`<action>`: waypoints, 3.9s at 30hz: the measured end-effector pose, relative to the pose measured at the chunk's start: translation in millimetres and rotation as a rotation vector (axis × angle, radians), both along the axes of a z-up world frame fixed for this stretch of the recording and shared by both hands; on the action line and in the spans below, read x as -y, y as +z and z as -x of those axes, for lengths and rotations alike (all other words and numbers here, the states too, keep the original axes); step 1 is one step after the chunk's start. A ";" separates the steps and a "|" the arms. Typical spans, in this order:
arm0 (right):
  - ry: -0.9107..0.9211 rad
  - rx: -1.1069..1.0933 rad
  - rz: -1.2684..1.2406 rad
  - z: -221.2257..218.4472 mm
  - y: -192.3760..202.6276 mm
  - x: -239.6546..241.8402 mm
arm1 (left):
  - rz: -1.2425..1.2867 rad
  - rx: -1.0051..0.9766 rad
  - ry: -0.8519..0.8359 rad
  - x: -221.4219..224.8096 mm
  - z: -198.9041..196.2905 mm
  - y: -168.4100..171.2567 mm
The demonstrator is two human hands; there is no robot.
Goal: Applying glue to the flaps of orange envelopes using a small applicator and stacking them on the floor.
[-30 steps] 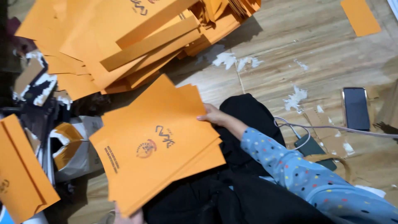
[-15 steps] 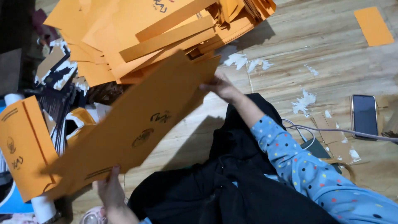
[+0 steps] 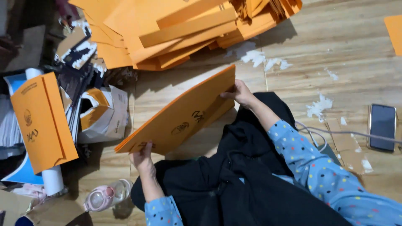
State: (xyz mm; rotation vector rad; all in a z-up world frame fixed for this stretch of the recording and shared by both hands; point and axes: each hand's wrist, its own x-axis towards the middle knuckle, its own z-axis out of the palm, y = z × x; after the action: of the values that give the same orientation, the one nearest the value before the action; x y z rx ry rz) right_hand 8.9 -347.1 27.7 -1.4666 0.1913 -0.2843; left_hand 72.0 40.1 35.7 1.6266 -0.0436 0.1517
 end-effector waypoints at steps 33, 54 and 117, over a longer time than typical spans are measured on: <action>0.195 0.392 0.726 30.1 121.5 -74.7 | -1.151 1.213 -0.277 81.6 2.9 233.1; -0.996 -0.525 -0.440 -40.6 -196.0 -109.9 | -1.381 -0.016 -0.598 123.3 25.1 -84.3; 0.647 -0.422 1.526 -122.5 -153.4 -85.1 | -1.409 -0.295 -0.679 106.4 -77.0 -150.9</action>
State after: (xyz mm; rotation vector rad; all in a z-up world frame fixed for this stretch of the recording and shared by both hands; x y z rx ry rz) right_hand 131.3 -261.9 -125.7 -2.9730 -0.2567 0.5756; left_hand 149.0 -66.3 -115.1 2.8861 -0.5718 -0.8253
